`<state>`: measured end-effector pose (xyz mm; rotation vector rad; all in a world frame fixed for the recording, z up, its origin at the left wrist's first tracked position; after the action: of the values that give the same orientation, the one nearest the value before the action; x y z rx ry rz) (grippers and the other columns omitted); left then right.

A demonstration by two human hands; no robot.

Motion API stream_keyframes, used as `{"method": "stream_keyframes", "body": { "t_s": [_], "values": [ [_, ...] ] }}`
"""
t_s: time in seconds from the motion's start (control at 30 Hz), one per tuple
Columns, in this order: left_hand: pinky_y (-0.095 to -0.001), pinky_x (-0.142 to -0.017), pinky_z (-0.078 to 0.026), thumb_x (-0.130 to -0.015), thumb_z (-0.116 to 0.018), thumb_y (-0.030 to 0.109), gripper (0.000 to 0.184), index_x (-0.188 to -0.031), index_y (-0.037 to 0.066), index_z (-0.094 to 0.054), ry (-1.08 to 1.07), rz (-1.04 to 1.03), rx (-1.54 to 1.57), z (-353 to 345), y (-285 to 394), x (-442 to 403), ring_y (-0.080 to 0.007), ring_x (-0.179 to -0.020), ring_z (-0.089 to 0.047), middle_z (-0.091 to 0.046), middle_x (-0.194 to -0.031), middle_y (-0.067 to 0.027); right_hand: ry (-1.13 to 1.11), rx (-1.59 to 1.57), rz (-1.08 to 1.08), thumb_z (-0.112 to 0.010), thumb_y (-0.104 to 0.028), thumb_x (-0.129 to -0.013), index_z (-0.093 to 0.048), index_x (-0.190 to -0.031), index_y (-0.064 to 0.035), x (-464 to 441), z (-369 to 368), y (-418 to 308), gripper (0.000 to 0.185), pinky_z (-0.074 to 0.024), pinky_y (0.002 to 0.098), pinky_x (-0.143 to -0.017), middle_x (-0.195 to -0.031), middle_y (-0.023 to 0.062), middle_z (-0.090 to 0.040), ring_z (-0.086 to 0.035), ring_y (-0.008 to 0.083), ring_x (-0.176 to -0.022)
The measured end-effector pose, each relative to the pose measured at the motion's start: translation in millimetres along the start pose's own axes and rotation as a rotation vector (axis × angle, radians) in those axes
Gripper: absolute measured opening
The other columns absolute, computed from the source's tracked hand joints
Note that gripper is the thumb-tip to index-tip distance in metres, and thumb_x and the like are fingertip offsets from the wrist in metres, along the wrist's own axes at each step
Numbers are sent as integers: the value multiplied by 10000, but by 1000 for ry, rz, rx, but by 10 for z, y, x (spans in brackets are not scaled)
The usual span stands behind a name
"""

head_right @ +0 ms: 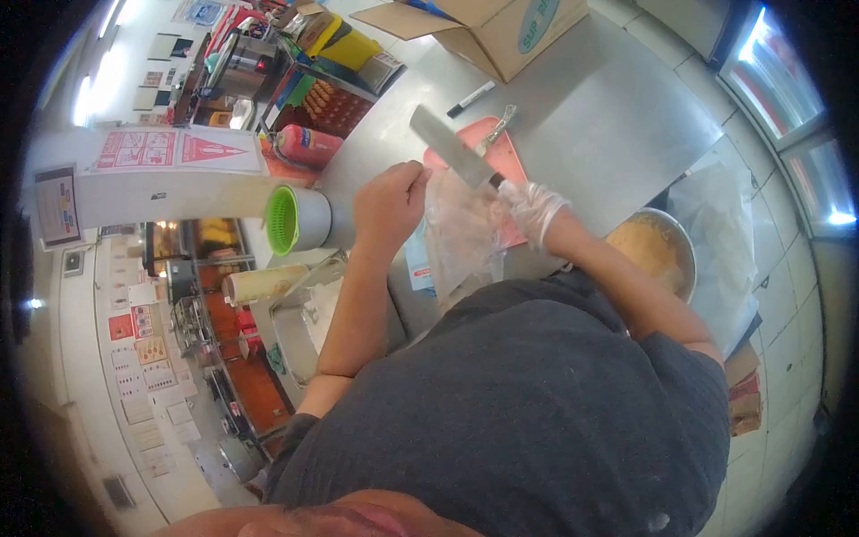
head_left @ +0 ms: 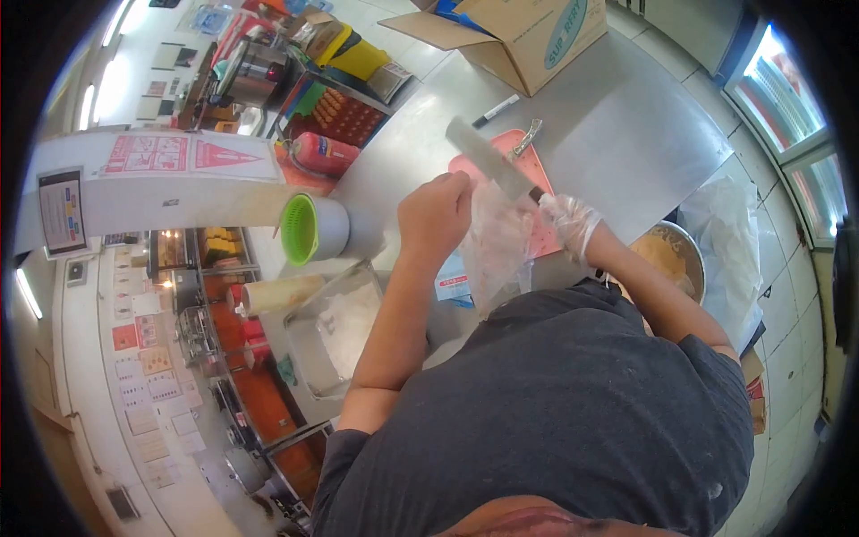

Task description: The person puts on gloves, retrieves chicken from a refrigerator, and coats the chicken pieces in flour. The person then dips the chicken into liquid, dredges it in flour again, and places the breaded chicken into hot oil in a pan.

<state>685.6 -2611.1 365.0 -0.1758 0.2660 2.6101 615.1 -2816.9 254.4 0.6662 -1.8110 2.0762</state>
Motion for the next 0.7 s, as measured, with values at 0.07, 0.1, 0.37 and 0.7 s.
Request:
{"method": "stream_keyframes", "body": {
  "t_s": [0.07, 0.1, 0.37, 0.7],
  "values": [
    [-420, -656, -525, -941, -607, 163, 112, -888, 95, -679, 128, -17, 68, -51, -66, 47, -325, -760, -676, -684, -795, -111, 21, -51, -32, -519, -433, -1059, -664, -1039, -81, 51, 154, -51, 381, -478, 319, -639, -735, 10, -574, -502, 103, -674],
    [-407, -656, -525, -955, -597, 138, 129, -869, 72, -667, 259, -34, 135, -67, -117, 72, -298, -745, -682, -673, -770, -111, 42, -100, -60, -517, -446, -1056, -662, -1020, -88, 72, 231, -70, 387, -466, 317, -613, -700, -3, -542, -488, 102, -653],
    [-335, -658, -519, -1091, -467, 225, 250, -1007, 23, -587, 197, 703, 1275, -646, -561, -14, -170, -770, -652, -611, -818, -48, -90, 0, -60, -493, -497, -1048, -642, -1019, -118, 8, 112, 141, 409, -425, 322, -492, -636, -12, -476, -457, 113, -527],
    [-471, -546, -414, -1038, -578, 305, 357, -831, 20, -522, 330, 112, 200, -379, -141, -19, -414, -596, -528, -553, -695, -220, -242, 406, 243, -379, -404, -1078, -612, -1196, -98, 130, -311, -180, 402, -517, 458, -882, -1159, 166, -674, -643, 378, -1060]
  ]
}}
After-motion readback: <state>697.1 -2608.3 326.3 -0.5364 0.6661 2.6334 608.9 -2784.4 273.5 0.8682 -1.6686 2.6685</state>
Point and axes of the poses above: each hand's wrist, its own x-axis away from the middle knuckle, its own z-axis out of the back of the hand, y = z × x, the point moved 3 cm from there along -x, towards the middle knuckle
